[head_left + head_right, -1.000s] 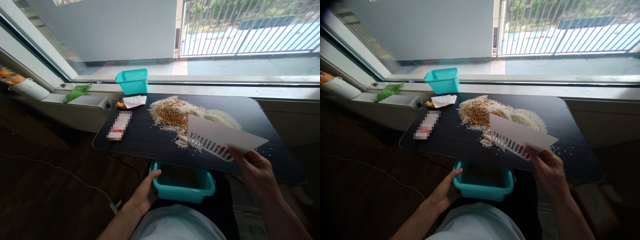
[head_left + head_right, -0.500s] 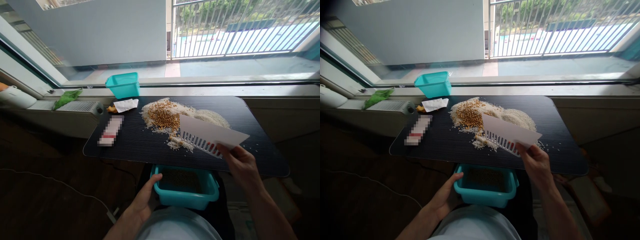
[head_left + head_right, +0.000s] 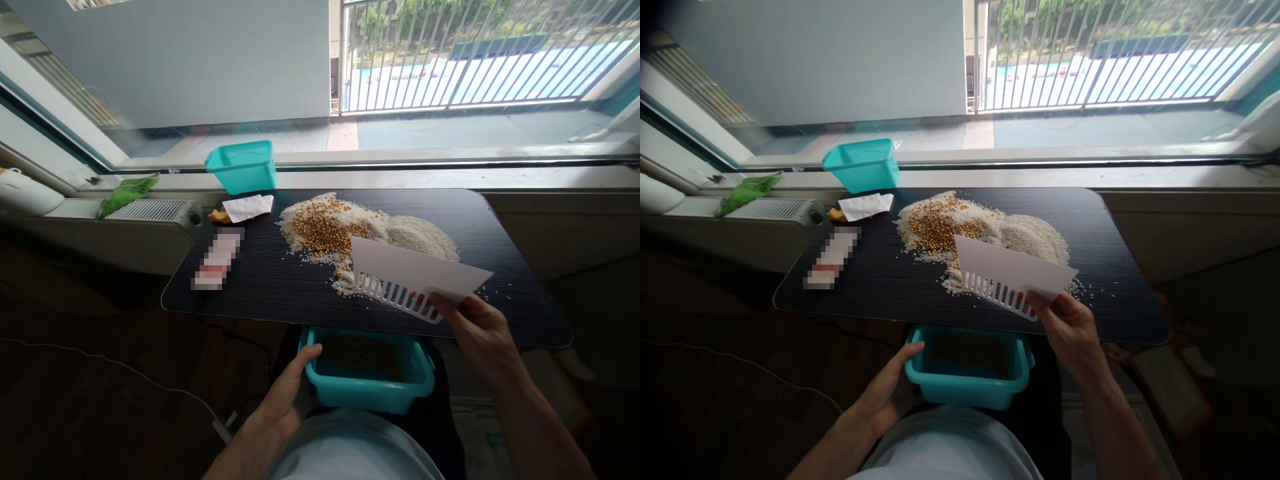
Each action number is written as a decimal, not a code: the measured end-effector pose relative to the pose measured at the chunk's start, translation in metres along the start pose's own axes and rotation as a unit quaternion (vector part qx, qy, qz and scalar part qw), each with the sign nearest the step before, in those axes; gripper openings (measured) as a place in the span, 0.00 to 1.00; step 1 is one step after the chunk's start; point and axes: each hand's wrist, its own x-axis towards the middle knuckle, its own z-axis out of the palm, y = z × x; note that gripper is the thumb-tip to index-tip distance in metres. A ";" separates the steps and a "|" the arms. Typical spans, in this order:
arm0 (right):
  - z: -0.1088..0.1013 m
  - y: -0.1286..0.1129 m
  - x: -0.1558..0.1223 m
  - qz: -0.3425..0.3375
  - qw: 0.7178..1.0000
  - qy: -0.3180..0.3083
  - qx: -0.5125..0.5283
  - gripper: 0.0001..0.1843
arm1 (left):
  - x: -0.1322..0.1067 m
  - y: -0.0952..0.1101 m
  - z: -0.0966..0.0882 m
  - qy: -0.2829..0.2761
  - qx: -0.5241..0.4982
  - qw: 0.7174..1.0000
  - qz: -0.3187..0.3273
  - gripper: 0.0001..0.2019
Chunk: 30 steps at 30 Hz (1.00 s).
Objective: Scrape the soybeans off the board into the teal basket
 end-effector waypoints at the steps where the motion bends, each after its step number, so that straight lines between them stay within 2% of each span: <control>1: 0.000 -0.001 0.000 0.001 1.000 0.000 0.002 0.18 | 0.000 0.000 0.000 -0.001 0.000 1.000 -0.001 0.25; 5: 0.005 -0.009 0.001 -0.002 1.000 0.003 0.005 0.18 | 0.000 0.000 0.000 0.008 0.007 1.000 0.008 0.25; 9: 0.010 -0.016 0.002 0.016 0.999 -0.037 0.000 0.19 | 0.001 0.000 0.002 0.017 0.008 1.000 0.010 0.24; 12: 0.009 -0.014 0.001 0.010 0.999 -0.050 0.007 0.20 | 0.001 0.000 0.002 0.009 0.005 1.000 0.002 0.24; 18: 0.001 -0.004 0.000 0.008 1.000 -0.016 0.007 0.17 | 0.002 -0.001 -0.001 0.013 0.013 1.000 0.008 0.24; 23: -0.005 -0.007 -0.004 0.033 0.999 -0.026 -0.006 0.16 | 0.003 -0.002 -0.001 -0.001 0.012 1.000 0.006 0.25; 26: -0.004 -0.009 -0.005 0.040 0.999 -0.036 -0.002 0.16 | 0.002 -0.002 0.000 0.005 0.019 1.000 0.007 0.25; 30: 0.005 -0.012 -0.002 0.013 1.000 -0.026 0.001 0.17 | 0.001 -0.002 0.001 0.010 0.026 1.000 0.009 0.25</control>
